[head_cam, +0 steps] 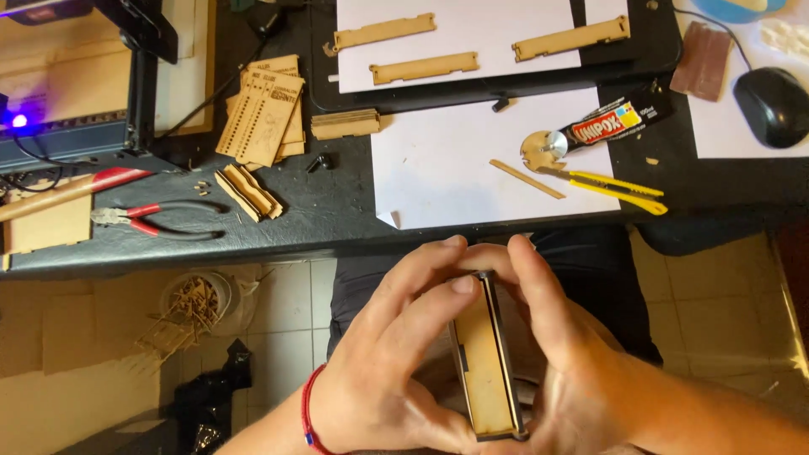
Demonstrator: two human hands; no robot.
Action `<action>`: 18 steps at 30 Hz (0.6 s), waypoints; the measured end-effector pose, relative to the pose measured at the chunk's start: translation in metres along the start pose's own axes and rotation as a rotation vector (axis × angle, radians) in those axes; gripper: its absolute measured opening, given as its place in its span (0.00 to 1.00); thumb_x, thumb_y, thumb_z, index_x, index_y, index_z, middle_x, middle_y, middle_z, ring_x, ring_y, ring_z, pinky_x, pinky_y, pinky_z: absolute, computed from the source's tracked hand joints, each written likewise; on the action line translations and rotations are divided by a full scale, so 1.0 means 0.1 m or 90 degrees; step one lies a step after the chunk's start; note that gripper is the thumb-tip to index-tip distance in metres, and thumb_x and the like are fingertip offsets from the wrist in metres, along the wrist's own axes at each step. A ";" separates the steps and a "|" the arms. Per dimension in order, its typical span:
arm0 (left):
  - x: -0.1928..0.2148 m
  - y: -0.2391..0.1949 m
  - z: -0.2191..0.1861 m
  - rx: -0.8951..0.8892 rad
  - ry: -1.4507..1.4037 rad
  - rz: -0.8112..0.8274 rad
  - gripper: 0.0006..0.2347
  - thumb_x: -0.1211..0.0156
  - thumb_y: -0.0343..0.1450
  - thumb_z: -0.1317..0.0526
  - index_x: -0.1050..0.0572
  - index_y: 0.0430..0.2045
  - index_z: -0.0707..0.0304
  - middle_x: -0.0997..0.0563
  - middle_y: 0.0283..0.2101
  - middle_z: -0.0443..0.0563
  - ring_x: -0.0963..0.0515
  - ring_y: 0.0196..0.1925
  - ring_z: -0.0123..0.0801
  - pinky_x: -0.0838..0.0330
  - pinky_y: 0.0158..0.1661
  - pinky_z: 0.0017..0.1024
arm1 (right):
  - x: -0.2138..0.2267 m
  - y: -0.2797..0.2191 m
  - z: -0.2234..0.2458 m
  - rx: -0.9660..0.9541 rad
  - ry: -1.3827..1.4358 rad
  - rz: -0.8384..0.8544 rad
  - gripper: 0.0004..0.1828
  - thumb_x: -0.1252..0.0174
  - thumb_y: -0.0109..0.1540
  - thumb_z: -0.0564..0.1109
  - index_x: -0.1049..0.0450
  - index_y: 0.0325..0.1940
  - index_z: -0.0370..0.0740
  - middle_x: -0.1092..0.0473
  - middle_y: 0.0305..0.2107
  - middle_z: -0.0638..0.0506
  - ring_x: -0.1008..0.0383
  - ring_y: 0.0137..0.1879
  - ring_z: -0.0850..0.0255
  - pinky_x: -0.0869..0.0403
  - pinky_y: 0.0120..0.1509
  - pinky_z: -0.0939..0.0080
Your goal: Assembling a laser-cut wooden box by applying glue to the edges and fitting the interlocking pieces together.
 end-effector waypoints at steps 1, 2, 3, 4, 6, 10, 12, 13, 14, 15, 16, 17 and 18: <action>-0.01 -0.03 0.02 0.008 -0.007 0.002 0.35 0.43 0.68 0.40 0.42 0.62 0.67 0.39 0.67 0.73 0.32 0.74 0.60 0.31 0.72 0.51 | -0.05 -0.04 -0.08 -0.010 0.005 -0.001 0.62 0.37 0.59 0.61 0.75 0.77 0.46 0.49 0.71 0.30 0.44 0.79 0.44 0.45 0.82 0.49; -0.02 -0.06 0.03 0.013 0.009 0.026 0.37 0.42 0.67 0.39 0.44 0.64 0.67 0.41 0.68 0.75 0.33 0.75 0.62 0.31 0.72 0.50 | -0.09 -0.09 -0.13 0.022 0.104 -0.016 0.60 0.37 0.61 0.59 0.75 0.79 0.50 0.51 0.69 0.31 0.43 0.77 0.43 0.38 0.80 0.47; -0.03 -0.07 0.06 0.013 0.027 0.049 0.40 0.41 0.67 0.38 0.47 0.66 0.67 0.42 0.70 0.77 0.34 0.76 0.63 0.30 0.72 0.50 | -0.12 -0.12 -0.20 0.059 0.199 -0.032 0.58 0.36 0.63 0.57 0.74 0.80 0.55 0.52 0.67 0.32 0.41 0.75 0.43 0.32 0.77 0.45; -0.04 -0.06 0.05 0.016 0.024 0.050 0.40 0.41 0.67 0.38 0.47 0.66 0.67 0.42 0.70 0.77 0.34 0.76 0.63 0.30 0.72 0.50 | -0.16 -0.14 -0.25 0.054 0.200 -0.033 0.58 0.36 0.63 0.57 0.74 0.80 0.55 0.52 0.67 0.32 0.41 0.75 0.43 0.32 0.77 0.45; -0.04 -0.04 0.01 -0.017 0.002 0.064 0.37 0.46 0.72 0.39 0.49 0.68 0.68 0.40 0.71 0.70 0.32 0.77 0.60 0.31 0.75 0.47 | -0.19 -0.19 -0.30 0.150 -0.028 -0.185 0.57 0.43 0.59 0.71 0.61 0.81 0.49 0.39 0.63 0.41 0.37 0.73 0.50 0.38 0.85 0.43; -0.10 -0.05 0.08 -0.018 -0.041 0.049 0.42 0.38 0.69 0.39 0.50 0.70 0.65 0.38 0.72 0.60 0.29 0.76 0.47 0.27 0.72 0.39 | -0.08 -0.23 -0.26 0.143 -0.191 -0.141 0.58 0.50 0.57 0.76 0.66 0.81 0.52 0.38 0.60 0.35 0.38 0.70 0.51 0.45 0.85 0.38; -0.10 -0.05 0.10 -0.020 -0.040 0.045 0.42 0.37 0.68 0.39 0.50 0.69 0.67 0.38 0.71 0.61 0.29 0.76 0.51 0.27 0.74 0.42 | -0.10 -0.23 -0.26 0.138 -0.159 -0.170 0.54 0.44 0.59 0.74 0.57 0.78 0.46 0.38 0.64 0.37 0.38 0.73 0.51 0.34 0.80 0.52; -0.09 -0.06 0.07 -0.019 -0.040 0.045 0.42 0.37 0.68 0.39 0.50 0.69 0.67 0.38 0.71 0.61 0.29 0.76 0.51 0.27 0.74 0.42 | -0.08 -0.26 -0.26 0.138 -0.158 -0.170 0.54 0.44 0.59 0.74 0.57 0.78 0.46 0.38 0.64 0.37 0.38 0.73 0.51 0.34 0.80 0.52; -0.09 -0.06 0.05 -0.006 -0.020 0.058 0.42 0.36 0.67 0.40 0.50 0.69 0.68 0.38 0.71 0.65 0.30 0.76 0.53 0.28 0.73 0.42 | -0.06 -0.28 -0.26 0.139 -0.177 -0.163 0.53 0.47 0.60 0.76 0.58 0.79 0.50 0.37 0.62 0.37 0.36 0.70 0.50 0.35 0.78 0.51; -0.08 -0.07 0.03 0.008 0.000 0.072 0.42 0.36 0.67 0.41 0.50 0.68 0.69 0.38 0.71 0.68 0.31 0.76 0.55 0.29 0.73 0.42 | -0.05 -0.29 -0.26 0.140 -0.195 -0.157 0.52 0.50 0.61 0.77 0.58 0.80 0.53 0.37 0.61 0.36 0.35 0.67 0.49 0.35 0.75 0.50; -0.07 -0.07 0.02 0.009 0.001 0.072 0.42 0.36 0.67 0.41 0.50 0.68 0.69 0.38 0.71 0.68 0.31 0.76 0.55 0.29 0.73 0.42 | -0.06 -0.30 -0.27 0.140 -0.193 -0.157 0.52 0.50 0.61 0.77 0.58 0.80 0.53 0.37 0.61 0.36 0.35 0.67 0.49 0.35 0.75 0.50; -0.07 -0.07 0.01 0.015 -0.010 0.086 0.42 0.36 0.68 0.41 0.51 0.69 0.68 0.40 0.72 0.70 0.33 0.77 0.57 0.31 0.74 0.43 | -0.07 -0.30 -0.27 0.145 -0.194 -0.164 0.50 0.47 0.60 0.76 0.56 0.78 0.55 0.37 0.61 0.38 0.34 0.66 0.50 0.34 0.75 0.49; -0.07 -0.07 0.00 0.021 -0.021 0.100 0.42 0.37 0.68 0.42 0.53 0.70 0.67 0.41 0.72 0.71 0.35 0.78 0.58 0.33 0.76 0.45 | -0.07 -0.30 -0.27 0.150 -0.194 -0.171 0.47 0.44 0.60 0.74 0.53 0.76 0.57 0.36 0.61 0.39 0.34 0.66 0.51 0.34 0.74 0.49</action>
Point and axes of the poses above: each hand's wrist, its own y-axis towards the middle knuckle, its own x-axis out of the back of the hand, z = x × y, the point moved 2 cm from there along y, towards the middle knuckle
